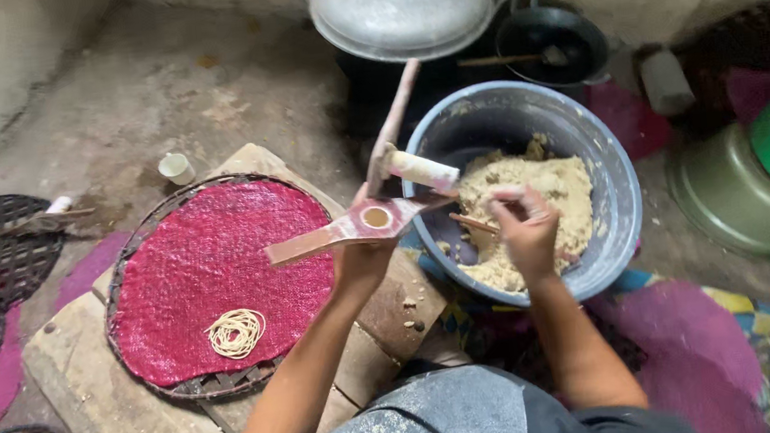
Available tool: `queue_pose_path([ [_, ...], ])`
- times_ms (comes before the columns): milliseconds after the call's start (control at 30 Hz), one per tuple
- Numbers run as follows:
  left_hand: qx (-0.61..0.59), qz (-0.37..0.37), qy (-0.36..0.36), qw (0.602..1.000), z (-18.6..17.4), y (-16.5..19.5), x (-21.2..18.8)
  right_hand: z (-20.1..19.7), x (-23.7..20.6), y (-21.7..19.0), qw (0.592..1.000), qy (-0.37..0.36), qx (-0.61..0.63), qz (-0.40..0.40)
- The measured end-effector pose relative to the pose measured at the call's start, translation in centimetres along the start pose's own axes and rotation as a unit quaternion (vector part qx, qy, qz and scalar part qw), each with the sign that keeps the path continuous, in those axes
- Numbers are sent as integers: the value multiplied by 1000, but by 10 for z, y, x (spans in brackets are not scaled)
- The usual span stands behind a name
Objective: The person sits on the floor and uses a hand-held wooden dough press to extrude dough into noodle nests onto round pink mats. They load dough from a bucket into the press, squeeze it over the mat, cut the strands, arrange the nests, and cover finished mats with a woven lid.
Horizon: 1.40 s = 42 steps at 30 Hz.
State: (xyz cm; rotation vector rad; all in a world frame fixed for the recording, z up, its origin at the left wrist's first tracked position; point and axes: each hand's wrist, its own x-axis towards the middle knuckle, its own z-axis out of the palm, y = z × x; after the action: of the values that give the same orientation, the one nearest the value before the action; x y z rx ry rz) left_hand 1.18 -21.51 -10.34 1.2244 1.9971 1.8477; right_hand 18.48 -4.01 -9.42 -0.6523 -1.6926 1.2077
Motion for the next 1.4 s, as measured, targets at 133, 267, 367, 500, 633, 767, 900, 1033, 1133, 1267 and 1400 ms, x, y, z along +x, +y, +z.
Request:
queue_pose_path([
  [133, -36, 18, -16, 999, -28, -15, -13, -40, -7, 3, 983, -58, -173, -36],
  [267, -11, -78, -32, 996, -45, -21, -30, -60, -27, 24, 866, -152, -464, -113],
  [367, -88, -65, -38, 993, -50, -24, -33, -56, -24, 43, 781, -284, -552, -66],
  [500, -48, -54, -80, 994, -48, -26, -28, -34, -15, 57, 727, -426, -538, 17],
  [633, -50, -56, -77, 994, -30, -29, -17, -23, 3, 68, 650, -487, -582, 22],
  [767, -25, -82, -61, 994, 1, -54, 4, -40, 44, 83, 709, -411, -572, 34],
  [900, -54, -137, -68, 987, 42, -98, 9, -63, 57, 114, 677, -423, -602, 26],
  [1033, -53, -252, -127, 958, 75, -121, -10, -86, 60, 130, 722, -448, -528, 10],
  [1133, 67, -340, -165, 923, 90, -116, -7, -96, 75, 116, 711, -467, -525, 17],
  [1267, -62, -430, -117, 893, 85, -98, 9, -88, 74, 86, 628, -496, -597, -53],
  [1400, -25, -148, -82, 985, 92, -89, 20, -70, 56, 88, 566, -509, -648, -31],
])
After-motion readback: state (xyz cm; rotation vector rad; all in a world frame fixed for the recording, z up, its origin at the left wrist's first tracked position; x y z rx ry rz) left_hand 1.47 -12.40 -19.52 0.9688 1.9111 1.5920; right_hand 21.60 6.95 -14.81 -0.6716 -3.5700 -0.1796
